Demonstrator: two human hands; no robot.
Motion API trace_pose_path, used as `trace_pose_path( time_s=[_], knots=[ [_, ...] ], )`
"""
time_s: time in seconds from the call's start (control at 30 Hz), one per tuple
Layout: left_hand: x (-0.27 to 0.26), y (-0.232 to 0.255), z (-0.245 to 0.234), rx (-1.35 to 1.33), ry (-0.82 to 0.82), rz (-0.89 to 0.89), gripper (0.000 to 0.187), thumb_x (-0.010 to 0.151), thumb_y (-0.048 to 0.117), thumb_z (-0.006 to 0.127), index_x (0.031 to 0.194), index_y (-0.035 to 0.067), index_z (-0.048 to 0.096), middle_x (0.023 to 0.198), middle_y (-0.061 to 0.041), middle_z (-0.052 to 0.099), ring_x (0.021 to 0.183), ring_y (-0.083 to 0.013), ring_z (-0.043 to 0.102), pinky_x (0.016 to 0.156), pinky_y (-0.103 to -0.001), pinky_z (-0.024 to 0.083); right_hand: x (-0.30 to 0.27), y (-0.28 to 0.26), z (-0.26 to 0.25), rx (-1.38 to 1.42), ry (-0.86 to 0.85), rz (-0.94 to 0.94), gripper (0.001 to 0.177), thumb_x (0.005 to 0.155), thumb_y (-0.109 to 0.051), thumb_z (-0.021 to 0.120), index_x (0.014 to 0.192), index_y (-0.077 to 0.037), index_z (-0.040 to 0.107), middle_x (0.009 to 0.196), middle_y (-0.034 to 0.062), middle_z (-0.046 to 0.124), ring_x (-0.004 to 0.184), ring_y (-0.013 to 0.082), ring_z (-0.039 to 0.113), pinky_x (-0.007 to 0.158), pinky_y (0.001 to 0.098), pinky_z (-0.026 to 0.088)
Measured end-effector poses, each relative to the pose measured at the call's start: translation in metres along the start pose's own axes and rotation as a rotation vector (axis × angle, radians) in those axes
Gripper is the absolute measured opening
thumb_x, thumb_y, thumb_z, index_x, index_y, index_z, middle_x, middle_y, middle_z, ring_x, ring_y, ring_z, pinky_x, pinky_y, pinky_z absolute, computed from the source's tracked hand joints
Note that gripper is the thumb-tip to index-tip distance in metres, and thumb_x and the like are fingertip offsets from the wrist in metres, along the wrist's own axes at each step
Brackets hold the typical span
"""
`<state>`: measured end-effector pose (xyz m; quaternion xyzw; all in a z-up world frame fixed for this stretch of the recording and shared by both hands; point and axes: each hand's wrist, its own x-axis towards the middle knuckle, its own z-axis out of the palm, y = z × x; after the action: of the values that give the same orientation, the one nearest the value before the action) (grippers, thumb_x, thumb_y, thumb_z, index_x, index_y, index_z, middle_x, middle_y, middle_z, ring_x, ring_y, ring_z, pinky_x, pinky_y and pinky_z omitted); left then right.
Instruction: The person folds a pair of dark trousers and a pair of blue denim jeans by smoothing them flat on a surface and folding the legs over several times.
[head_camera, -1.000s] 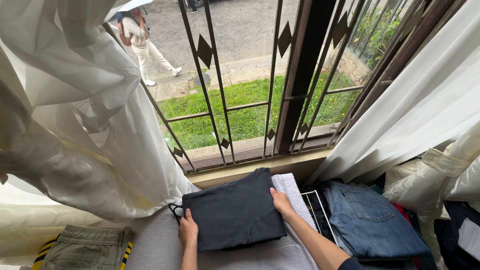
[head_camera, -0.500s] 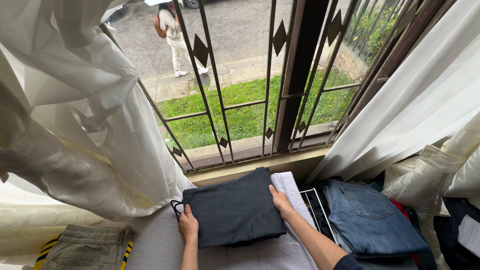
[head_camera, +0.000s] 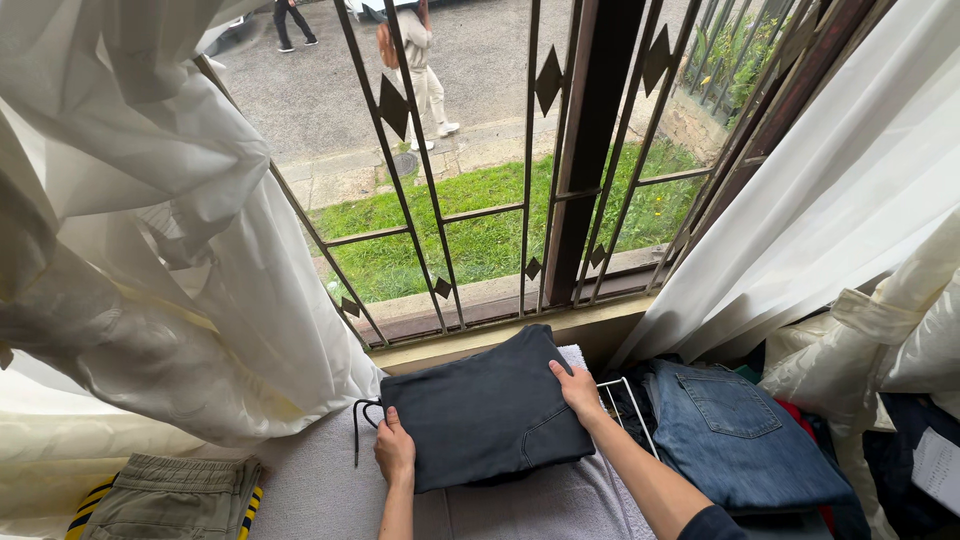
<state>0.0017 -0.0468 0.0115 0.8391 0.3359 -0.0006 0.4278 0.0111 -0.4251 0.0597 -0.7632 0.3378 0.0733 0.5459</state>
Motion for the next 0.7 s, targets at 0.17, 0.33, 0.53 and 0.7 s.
trace_pose_path(
  time_s=[0.17,0.33,0.53,0.7],
  knots=[
    [0.01,0.001,0.024,-0.04,-0.014,0.053,0.069,0.107,0.064,0.03,0.105,0.005,0.064,0.111,-0.028,0.073,0.108,-0.0542,0.062,0.088,-0.058,0.046,0.022,0.012,-0.009,-0.004,0.064,-0.138,0.059,0.093,-0.063,0.065,0.068,-0.013,0.046,0.069,0.0004,0.055,0.066,0.0181,0.052,0.064,0.0347,0.038],
    [0.024,-0.016,0.045,-0.042,0.001,0.035,0.063,0.109,0.061,0.033,0.104,0.006,0.062,0.113,-0.029,0.072,0.106,-0.0548,0.063,0.087,-0.059,0.046,0.031,0.023,-0.012,0.164,0.046,-0.109,0.039,0.096,-0.047,0.069,0.096,-0.009,0.076,0.091,0.0007,0.072,0.083,0.0148,0.064,0.074,0.0318,0.049],
    [0.026,-0.025,0.044,-0.008,-0.056,-0.063,0.067,0.108,0.062,0.03,0.113,0.005,0.065,0.12,-0.029,0.072,0.113,-0.0539,0.062,0.093,-0.059,0.046,0.013,0.021,-0.018,-0.119,0.011,0.023,0.055,0.1,-0.06,0.047,0.093,-0.012,0.072,0.099,0.0061,0.076,0.093,0.025,0.069,0.081,0.0367,0.048],
    [0.014,-0.017,0.041,-0.014,-0.08,-0.104,0.066,0.107,0.063,0.029,0.117,0.007,0.062,0.125,-0.03,0.069,0.114,-0.0548,0.062,0.095,-0.06,0.046,-0.007,0.021,-0.02,-0.369,-0.077,0.126,0.097,0.091,-0.083,0.021,0.134,-0.008,0.065,0.137,0.0212,0.066,0.129,0.0422,0.059,0.107,0.0508,0.045]
  ],
)
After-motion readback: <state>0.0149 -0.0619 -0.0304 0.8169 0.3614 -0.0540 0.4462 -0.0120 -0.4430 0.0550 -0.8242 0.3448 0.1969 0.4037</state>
